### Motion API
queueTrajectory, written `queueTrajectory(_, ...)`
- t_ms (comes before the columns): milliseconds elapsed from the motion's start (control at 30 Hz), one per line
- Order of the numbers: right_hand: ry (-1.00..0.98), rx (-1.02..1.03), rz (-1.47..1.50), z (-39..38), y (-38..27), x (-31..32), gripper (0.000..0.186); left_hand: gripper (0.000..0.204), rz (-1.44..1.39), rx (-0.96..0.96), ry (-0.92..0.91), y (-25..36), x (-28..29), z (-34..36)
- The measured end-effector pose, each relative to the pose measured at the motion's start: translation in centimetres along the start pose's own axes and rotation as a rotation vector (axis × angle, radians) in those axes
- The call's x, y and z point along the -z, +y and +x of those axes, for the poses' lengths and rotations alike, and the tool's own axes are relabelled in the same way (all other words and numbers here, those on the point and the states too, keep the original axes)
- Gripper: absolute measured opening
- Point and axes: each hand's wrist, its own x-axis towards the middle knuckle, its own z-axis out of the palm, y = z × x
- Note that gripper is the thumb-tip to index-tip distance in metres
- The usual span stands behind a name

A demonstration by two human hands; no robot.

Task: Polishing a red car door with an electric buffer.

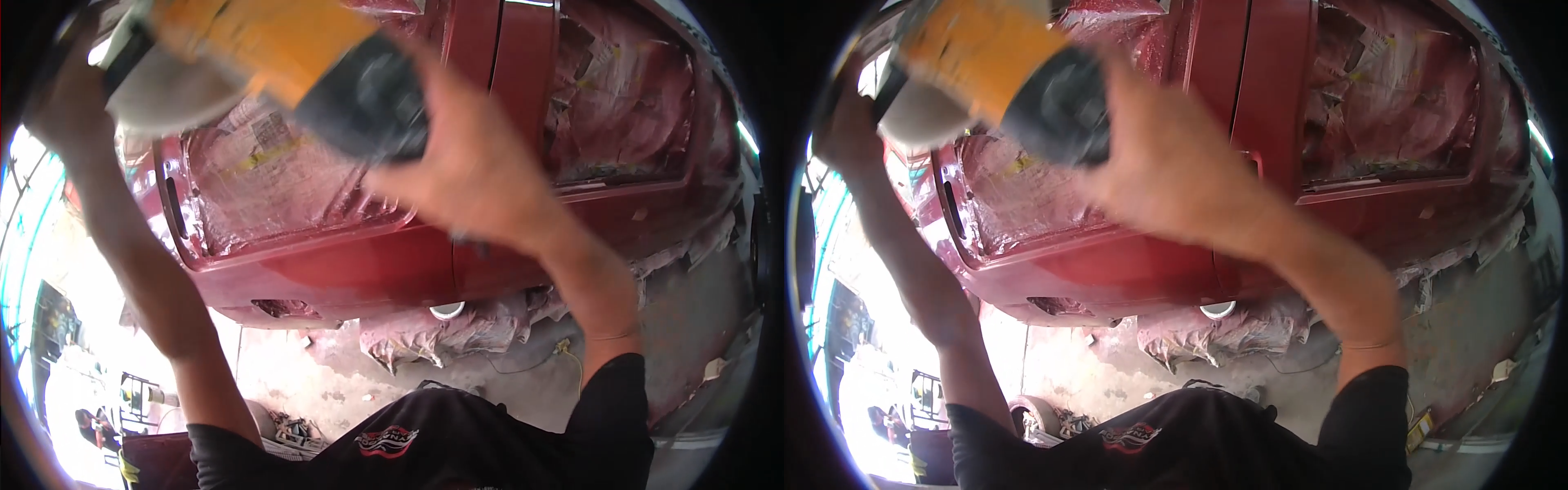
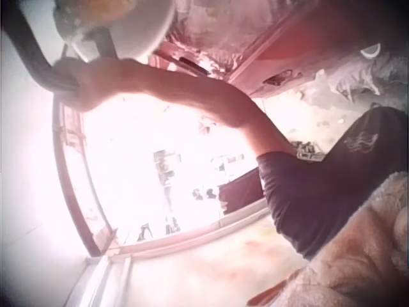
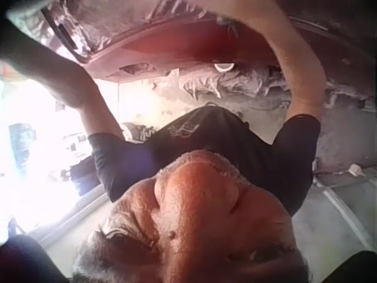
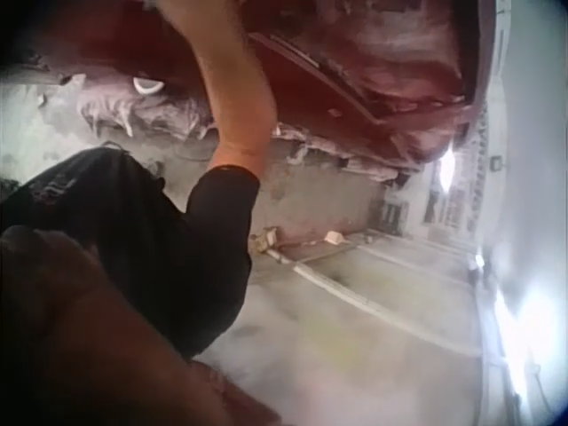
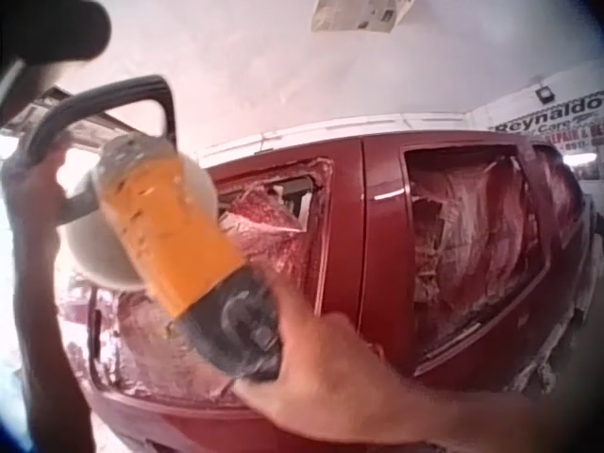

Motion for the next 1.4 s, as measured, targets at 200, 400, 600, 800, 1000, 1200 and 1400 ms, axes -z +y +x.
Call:
queueTrajectory(200, -0.435, 0.239, -0.147, 1.5, 5.5, -3.1, 0.106, 0.037, 0.083, 0.363, -0.242, -1.3, 12.2, -5.7)
queueTrajectory(400, 0.210, 0.427, -1.249, 16.0, 13.3, -1.1, 0.081, 0.016, 0.648, 0.382, -0.696, -0.7, 25.4, -12.4)
queueTrajectory(600, -0.476, -0.185, -1.245, 20.8, 11.7, -0.4, 0.085, 0.027, 0.749, 0.550, -0.756, 2.7, 32.3, -17.6)
queueTrajectory(800, -0.454, -0.173, -1.256, 20.7, 10.2, -0.3, 0.085, 0.029, 0.785, 0.478, -0.732, 3.5, 35.3, -19.5)
queueTrajectory(1000, -0.076, -0.046, -1.069, 17.4, 11.1, -0.9, 0.054, 0.031, 0.694, 0.503, -0.723, 3.6, 35.5, -20.8)
queueTrajectory(1200, 0.078, 0.354, -0.972, 20.4, 11.0, -1.7, 0.072, 0.034, 0.576, 0.451, -0.737, 3.0, 33.4, -21.2)
queueTrajectory(1400, -0.247, 0.290, -1.214, 19.8, 12.0, -5.7, 0.069, 0.036, 0.522, 0.388, -0.742, 2.4, 31.3, -20.7)
